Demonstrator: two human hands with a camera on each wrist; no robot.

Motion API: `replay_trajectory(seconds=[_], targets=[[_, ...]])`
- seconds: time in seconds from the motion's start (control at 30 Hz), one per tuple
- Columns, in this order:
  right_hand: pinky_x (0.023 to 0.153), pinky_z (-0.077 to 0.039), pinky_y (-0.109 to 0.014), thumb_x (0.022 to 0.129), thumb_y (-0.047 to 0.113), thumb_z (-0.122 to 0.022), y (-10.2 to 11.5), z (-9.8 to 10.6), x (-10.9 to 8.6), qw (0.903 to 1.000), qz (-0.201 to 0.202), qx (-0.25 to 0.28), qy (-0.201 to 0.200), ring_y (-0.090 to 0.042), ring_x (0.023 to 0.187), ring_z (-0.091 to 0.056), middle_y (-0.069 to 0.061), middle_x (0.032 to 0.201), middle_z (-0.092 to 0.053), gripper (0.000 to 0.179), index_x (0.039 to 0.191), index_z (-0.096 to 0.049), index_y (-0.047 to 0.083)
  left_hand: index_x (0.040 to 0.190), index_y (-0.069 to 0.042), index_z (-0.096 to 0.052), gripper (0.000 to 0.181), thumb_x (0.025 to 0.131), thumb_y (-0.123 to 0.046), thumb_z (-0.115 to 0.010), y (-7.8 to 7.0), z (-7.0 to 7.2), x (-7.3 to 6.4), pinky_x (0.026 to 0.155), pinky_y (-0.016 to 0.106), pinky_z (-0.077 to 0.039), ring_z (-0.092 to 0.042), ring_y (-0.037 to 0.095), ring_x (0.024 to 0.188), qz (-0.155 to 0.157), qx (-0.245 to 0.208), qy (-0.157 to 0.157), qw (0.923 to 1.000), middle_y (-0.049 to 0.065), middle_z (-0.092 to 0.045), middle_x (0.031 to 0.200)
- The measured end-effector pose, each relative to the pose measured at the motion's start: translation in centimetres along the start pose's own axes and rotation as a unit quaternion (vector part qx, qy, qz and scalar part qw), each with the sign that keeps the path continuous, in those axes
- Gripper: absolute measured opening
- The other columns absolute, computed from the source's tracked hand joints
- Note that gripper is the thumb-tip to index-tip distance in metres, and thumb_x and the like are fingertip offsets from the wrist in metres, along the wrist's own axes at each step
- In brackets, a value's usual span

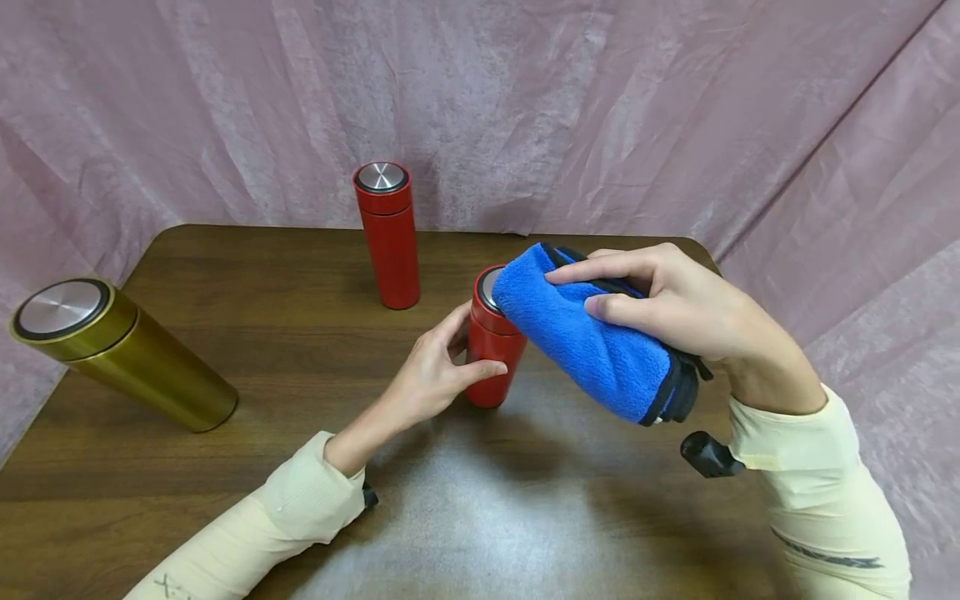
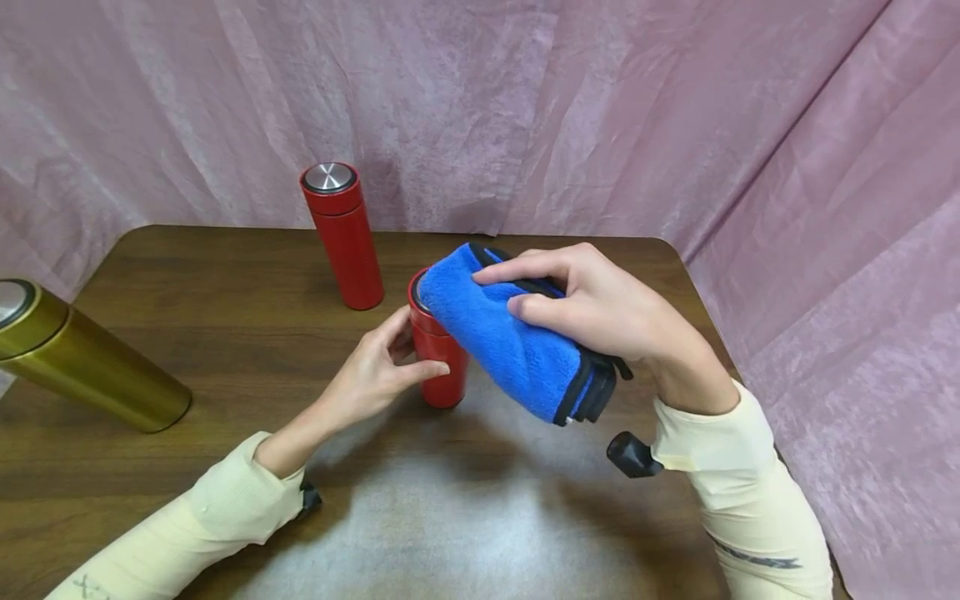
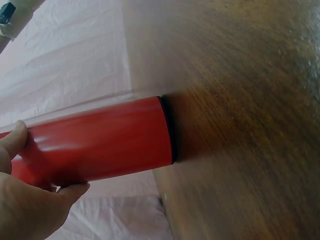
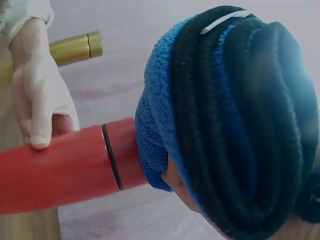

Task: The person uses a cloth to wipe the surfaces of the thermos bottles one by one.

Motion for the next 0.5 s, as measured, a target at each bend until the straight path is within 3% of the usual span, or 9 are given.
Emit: replay_trajectory(seconds=[0.2,0.5], targets=[[0.080,-0.061,-0.042,0.102,0.018,-0.063,0.8,-0.3,1.1,0.9995,-0.027,0.011,0.009,-0.029,0.105,-0.066,0.000,0.136,-0.063,0.034,0.131,-0.073,0.031,0.152,-0.002,-0.044,0.078,0.085,-0.004,-0.085,0.1,0.1,0.0,0.107,0.040,-0.050,-0.063,0.029,0.125,-0.005,0.007,0.003,1.0000,0.015,-0.062,0.137],[0.082,-0.060,-0.042,0.102,0.021,-0.062,1.4,-0.2,3.5,0.9995,-0.030,-0.010,0.009,-0.032,0.104,-0.067,-0.009,0.140,-0.062,0.033,0.133,-0.073,0.026,0.154,-0.003,-0.043,0.079,0.086,-0.008,-0.085,0.0,0.2,0.1,0.107,0.041,-0.050,-0.063,0.028,0.125,0.009,0.013,0.013,0.9998,0.014,-0.062,0.138]])
Point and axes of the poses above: each hand's wrist, its own x-axis towards the middle knuckle, its own z-axis out of the back of the hand, y = z × x, the point moved 2 cm from there along x, towards the middle knuckle
